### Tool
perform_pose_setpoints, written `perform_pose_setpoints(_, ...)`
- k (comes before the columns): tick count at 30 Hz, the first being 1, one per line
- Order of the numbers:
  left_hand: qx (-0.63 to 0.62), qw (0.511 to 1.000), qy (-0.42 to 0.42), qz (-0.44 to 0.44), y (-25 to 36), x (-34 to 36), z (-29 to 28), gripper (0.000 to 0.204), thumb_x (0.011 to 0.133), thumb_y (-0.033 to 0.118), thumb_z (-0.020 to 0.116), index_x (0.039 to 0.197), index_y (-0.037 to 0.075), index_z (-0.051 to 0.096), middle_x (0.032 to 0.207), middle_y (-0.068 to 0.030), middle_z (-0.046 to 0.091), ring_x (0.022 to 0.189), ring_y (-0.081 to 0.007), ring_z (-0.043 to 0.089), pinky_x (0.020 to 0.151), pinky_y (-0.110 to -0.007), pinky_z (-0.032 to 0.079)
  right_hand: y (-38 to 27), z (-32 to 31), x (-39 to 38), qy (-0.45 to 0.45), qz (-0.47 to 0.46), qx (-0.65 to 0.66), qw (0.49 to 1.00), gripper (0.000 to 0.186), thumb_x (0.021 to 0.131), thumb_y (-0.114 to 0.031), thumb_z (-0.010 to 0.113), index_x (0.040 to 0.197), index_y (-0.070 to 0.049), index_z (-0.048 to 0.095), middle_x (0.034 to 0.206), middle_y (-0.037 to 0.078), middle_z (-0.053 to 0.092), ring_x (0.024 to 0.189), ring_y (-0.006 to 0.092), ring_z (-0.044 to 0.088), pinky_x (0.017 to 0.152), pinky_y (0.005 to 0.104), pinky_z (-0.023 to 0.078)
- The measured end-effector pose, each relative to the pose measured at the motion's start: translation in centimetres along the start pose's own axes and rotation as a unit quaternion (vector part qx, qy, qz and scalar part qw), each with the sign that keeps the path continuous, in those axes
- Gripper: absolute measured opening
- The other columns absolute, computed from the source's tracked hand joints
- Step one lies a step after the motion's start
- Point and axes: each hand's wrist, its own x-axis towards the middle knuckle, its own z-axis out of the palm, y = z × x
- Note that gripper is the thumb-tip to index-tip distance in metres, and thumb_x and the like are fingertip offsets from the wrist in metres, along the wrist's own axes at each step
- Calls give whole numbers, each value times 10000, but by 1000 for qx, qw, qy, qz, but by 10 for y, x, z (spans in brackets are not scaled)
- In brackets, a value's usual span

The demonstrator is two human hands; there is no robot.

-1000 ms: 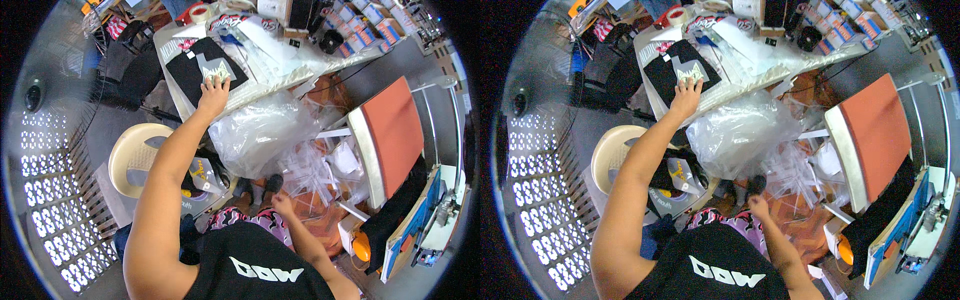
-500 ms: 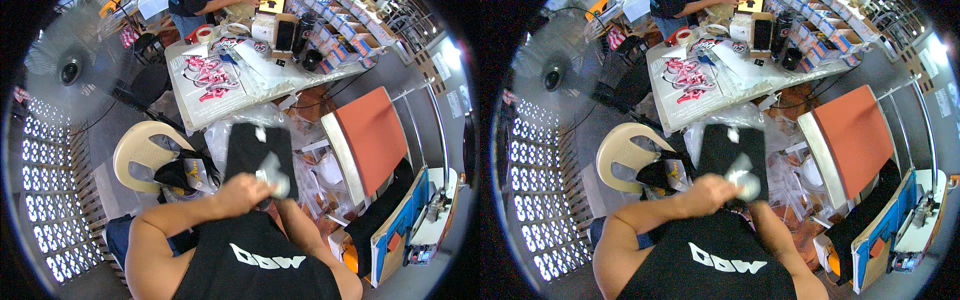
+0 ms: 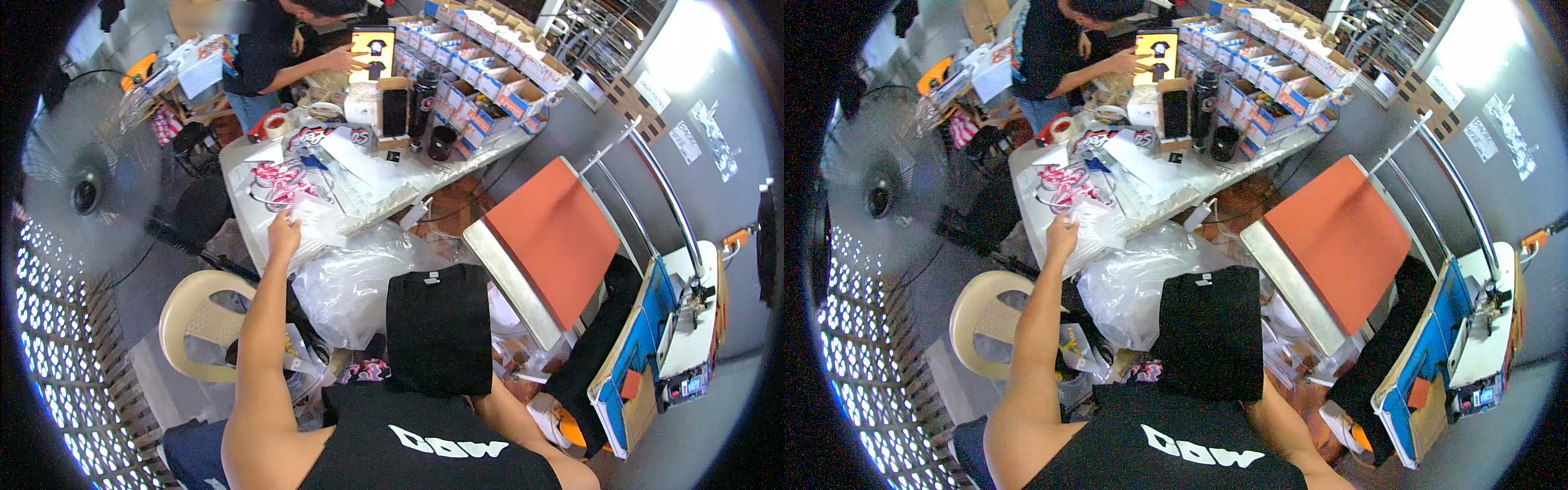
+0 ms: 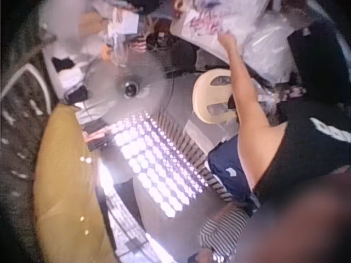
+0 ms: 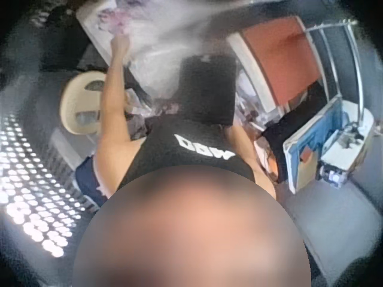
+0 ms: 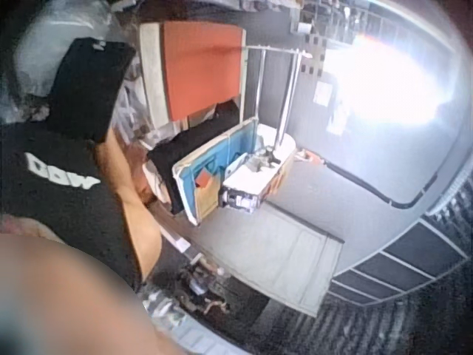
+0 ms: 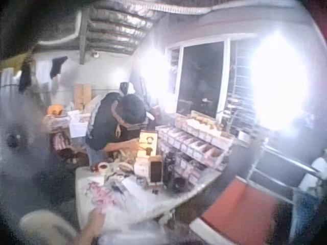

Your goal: The person places transfer sheets on black t-shirts, aligns them, and uses a heat press to apply the designs. They handle multiple shirts, flip them to check the printed side, and stack finished shirts on a table.

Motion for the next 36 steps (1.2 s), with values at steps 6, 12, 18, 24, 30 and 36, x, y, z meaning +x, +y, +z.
perform_pose_setpoints(6, -312, 885, -260, 229, 69, -53, 69, 608, 990, 431, 727, 1412, 15, 594, 1283, -119, 694, 1116, -267, 683, 941, -395, 557, -24, 17, 16, 15, -46, -60, 997, 378, 1113, -286, 530, 1278, 29, 659, 1237, 121, 710, 1086, 247, 679, 975, 377, 543)
perform_pose_setpoints(12, -601, 595, -484, -226, 132, -170, 58, 529, 1030, 403, 679, 1433, 71, 591, 1277, -138, 719, 1098, -269, 731, 1004, -434, 588, -168, 149, -81, 134, -498, -349, 782, 308, 1105, -276, 575, 1203, -16, 706, 1109, 52, 660, 1058, 161, 601, 988, 310, 454)
perform_pose_setpoints(18, -550, 501, -610, -273, 139, -189, 46, 492, 1048, 366, 655, 1415, 44, 594, 1288, -158, 716, 1109, -273, 739, 985, -422, 600, -143, 263, -224, -260, -683, -273, 626, 348, 991, -143, 698, 1320, -166, 588, 875, 100, 630, 589, 181, 576, 511, 342, 466)
perform_pose_setpoints(24, -523, 501, -651, -226, 152, -255, 48, 465, 1053, 335, 654, 1407, 38, 596, 1284, -155, 720, 1103, -270, 743, 975, -413, 605, -146, 270, -271, -426, -589, -370, 579, 224, 1021, -143, 667, 1232, -150, 591, 808, 95, 635, 494, 201, 560, 438, 346, 449)
perform_pose_setpoints(30, -525, 510, -656, -185, 148, -278, 33, 439, 1058, 303, 653, 1399, 32, 599, 1281, -153, 724, 1097, -267, 747, 966, -403, 610, -146, 256, -286, -457, -580, -387, 552, 204, 1000, -132, 682, 1191, -123, 613, 804, 92, 635, 515, 205, 569, 458, 346, 456)
perform_pose_setpoints(36, -500, 522, -657, -215, 155, -294, 18, 416, 1056, 279, 658, 1372, 13, 610, 1259, -148, 731, 1088, -244, 743, 979, -396, 602, -144, 244, -291, -465, -577, -394, 544, 185, 978, -122, 697, 1150, -96, 634, 800, 89, 635, 537, 210, 577, 477, 347, 464)
